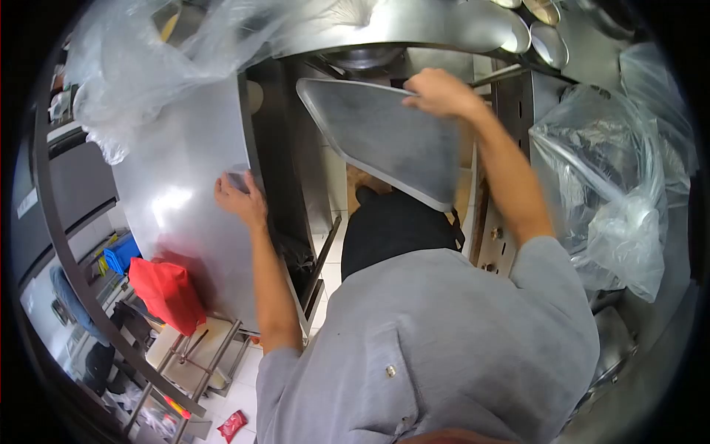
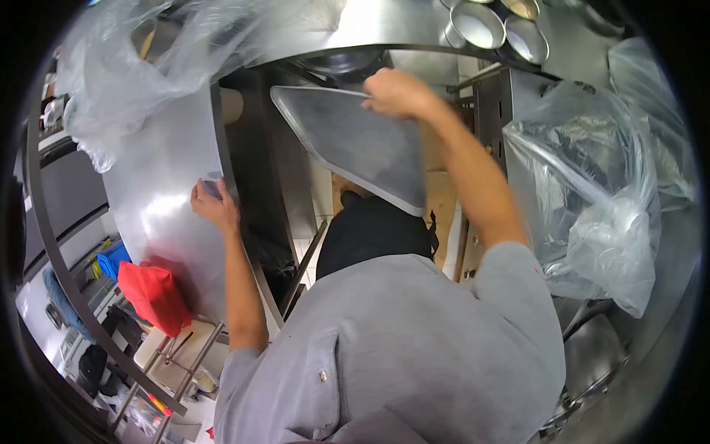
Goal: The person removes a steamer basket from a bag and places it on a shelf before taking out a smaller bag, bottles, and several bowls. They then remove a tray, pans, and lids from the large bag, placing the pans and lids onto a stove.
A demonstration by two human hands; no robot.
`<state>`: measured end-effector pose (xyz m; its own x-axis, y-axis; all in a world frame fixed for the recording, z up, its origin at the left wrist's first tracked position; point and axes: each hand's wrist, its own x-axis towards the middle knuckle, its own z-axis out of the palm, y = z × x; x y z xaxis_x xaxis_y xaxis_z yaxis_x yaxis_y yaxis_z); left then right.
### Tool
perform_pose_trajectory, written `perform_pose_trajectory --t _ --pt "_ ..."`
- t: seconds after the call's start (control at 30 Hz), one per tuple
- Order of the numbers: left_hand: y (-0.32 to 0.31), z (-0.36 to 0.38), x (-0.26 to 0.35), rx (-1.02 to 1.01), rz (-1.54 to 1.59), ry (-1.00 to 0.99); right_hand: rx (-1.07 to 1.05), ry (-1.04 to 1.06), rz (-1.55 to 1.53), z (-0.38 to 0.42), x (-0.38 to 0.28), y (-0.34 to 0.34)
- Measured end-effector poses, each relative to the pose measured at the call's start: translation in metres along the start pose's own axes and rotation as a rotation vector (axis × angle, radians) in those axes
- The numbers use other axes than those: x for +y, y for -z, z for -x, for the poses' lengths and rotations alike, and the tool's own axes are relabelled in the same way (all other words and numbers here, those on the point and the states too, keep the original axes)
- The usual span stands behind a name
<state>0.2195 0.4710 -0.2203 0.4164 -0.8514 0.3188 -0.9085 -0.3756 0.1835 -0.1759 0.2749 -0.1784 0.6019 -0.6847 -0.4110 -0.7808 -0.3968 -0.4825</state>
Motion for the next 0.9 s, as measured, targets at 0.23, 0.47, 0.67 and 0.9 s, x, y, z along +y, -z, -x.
perform_pose_trajectory --t 0.23,0.47,0.67,0.9 --pt "-0.001 0.003 -0.009 0.038 0.011 -0.07 0.109 -0.329 -0.556 -0.027 0.032 -0.246" --pt "0.002 0.007 -0.011 0.063 -0.012 -0.124 0.255 -0.513 -0.981 0.0 -0.005 -0.372" --pt "-0.007 0.002 -0.015 0.102 0.102 -0.13 0.552 -0.537 -0.946 0.085 -0.008 -0.358" --pt "-0.006 -0.001 -0.012 0.145 0.105 -0.113 0.607 -0.458 -1.126 0.175 -0.015 -0.288"
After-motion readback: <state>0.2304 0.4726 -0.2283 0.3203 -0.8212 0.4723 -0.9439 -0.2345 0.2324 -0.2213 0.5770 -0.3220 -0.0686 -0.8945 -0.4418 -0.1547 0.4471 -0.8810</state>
